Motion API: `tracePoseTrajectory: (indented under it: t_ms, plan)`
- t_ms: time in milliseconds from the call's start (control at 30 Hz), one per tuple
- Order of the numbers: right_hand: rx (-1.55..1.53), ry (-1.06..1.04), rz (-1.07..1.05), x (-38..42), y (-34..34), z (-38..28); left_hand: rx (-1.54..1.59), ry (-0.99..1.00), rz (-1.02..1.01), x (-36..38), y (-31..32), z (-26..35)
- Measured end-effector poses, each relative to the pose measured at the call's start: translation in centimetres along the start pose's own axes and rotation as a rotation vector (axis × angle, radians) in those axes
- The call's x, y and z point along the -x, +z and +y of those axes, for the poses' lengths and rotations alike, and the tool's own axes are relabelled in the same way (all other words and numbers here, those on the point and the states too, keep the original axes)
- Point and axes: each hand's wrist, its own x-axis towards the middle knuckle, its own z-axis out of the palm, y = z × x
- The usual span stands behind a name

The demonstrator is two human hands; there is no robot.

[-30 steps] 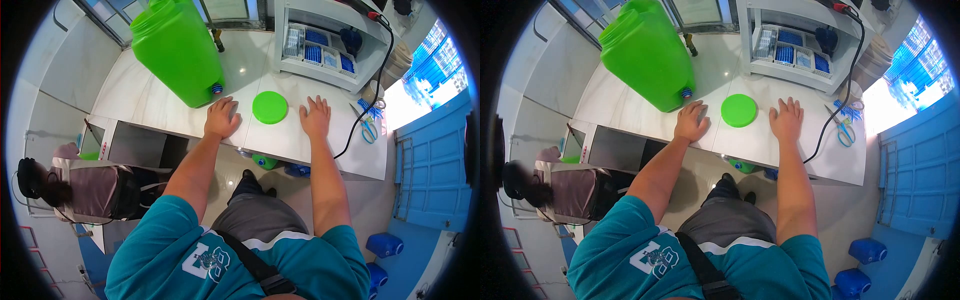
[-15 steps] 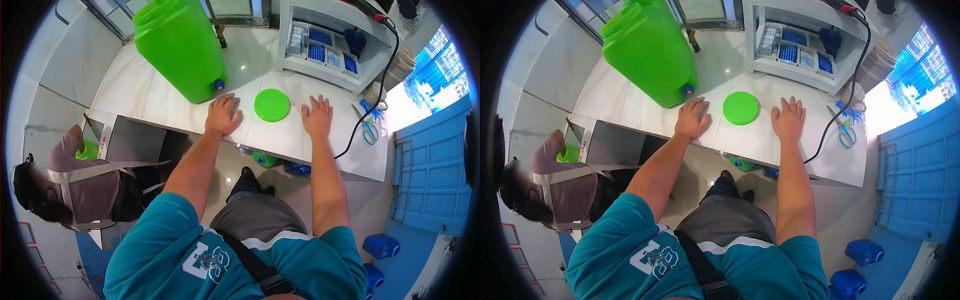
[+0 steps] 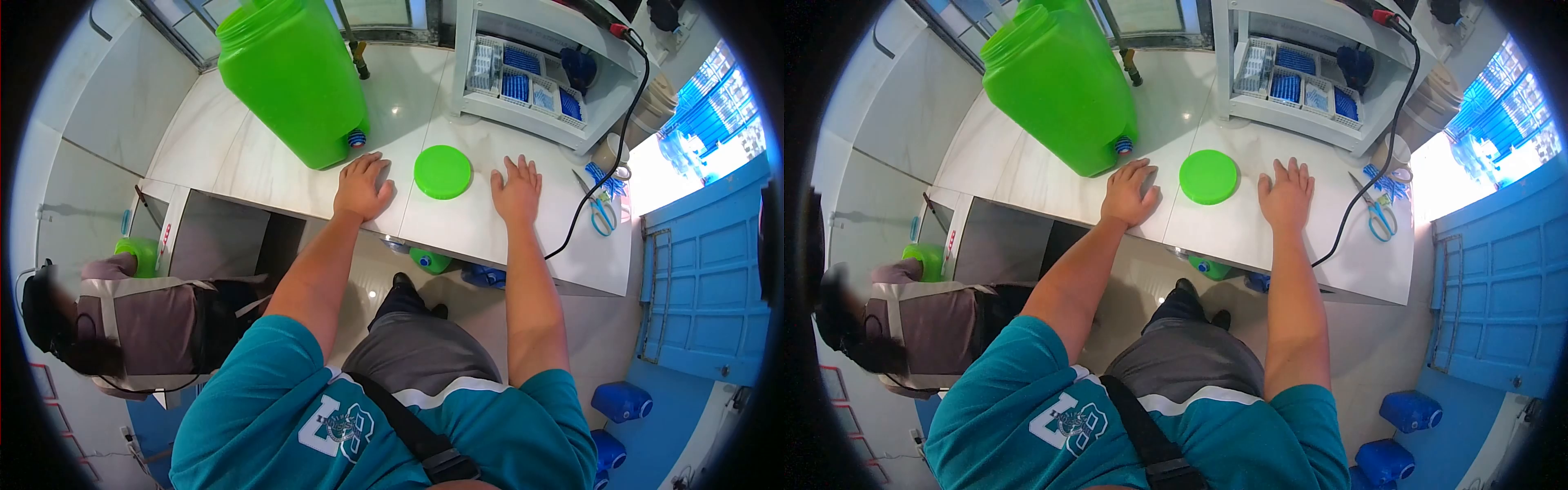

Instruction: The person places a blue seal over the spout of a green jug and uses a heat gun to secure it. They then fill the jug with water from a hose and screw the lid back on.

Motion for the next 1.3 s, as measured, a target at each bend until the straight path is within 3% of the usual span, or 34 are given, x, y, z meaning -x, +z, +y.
tracePoseTrajectory:
  t_ms: [1300]
  plan:
    - [0.015, -0.001, -0.019, -0.17, -0.09, 0.14, 0.020, -0.022, -0.026, -0.05, -0.16, 0.22]
